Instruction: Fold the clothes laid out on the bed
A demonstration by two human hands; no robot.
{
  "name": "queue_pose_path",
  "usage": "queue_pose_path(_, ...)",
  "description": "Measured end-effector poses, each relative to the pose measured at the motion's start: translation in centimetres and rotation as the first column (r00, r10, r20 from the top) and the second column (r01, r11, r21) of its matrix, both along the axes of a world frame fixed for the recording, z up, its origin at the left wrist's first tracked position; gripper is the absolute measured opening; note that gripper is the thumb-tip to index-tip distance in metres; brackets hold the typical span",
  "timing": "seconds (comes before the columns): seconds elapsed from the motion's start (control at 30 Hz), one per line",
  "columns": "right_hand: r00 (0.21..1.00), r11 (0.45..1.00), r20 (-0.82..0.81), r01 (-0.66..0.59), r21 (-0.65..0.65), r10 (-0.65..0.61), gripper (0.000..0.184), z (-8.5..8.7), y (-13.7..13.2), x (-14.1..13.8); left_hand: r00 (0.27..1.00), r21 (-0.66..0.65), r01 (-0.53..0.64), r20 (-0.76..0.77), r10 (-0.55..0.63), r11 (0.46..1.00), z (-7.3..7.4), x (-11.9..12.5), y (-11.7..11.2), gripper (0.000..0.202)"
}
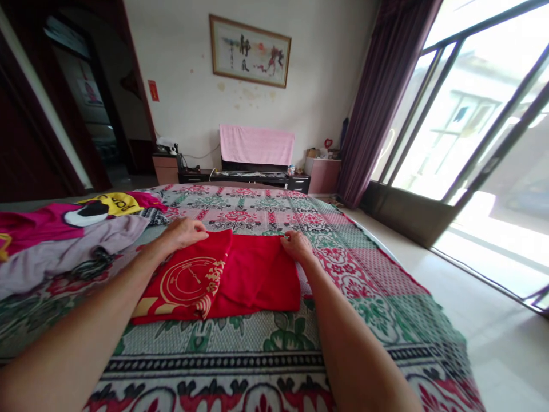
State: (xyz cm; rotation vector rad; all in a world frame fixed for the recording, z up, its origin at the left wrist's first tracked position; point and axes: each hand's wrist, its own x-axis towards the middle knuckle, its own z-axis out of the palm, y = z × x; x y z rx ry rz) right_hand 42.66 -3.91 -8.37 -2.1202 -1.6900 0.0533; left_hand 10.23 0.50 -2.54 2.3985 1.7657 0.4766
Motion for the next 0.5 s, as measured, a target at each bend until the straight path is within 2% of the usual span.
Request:
queue_pose_path(0.07,0.998,0.998,0.033,-0.057,-0.002,0.057,0.032,-0.2,0.3,0.5,0.986,-0.013,0.163,0.028,-0.162,0.987,0.0,2.4,-1.4,0.031)
queue_pose_path(0.1,0.995,0.996,0.047,-0.090,-0.009,0.091,0.031,-0.3,0.4,0.8,0.964,-0.036,0.265,0.040,-0.264,0.963,-0.1,3.6,-2.1,0.032)
queue_pose_path(0.23,0.981,0.981,0.053,-0.184,-0.057,0.187,0.028,-0.3,1.0,1.6,0.840,-0.076,0.542,0.095,-0.535,0.837,-0.8,7.9,-5.6,0.034)
queue_pose_path(0.37,0.969,0.971,0.085,-0.224,-0.089,0.231,0.031,0.2,1.2,1.8,0.735,0.056,0.673,0.063,-0.675,0.738,-1.8,10.9,-9.3,0.039)
queue_pose_path(0.5,0.957,0.959,0.090,-0.269,-0.091,0.276,0.032,0.3,1.2,2.0,0.678,0.101,0.733,-0.045,-0.733,0.672,-3.3,12.8,-11.9,0.050)
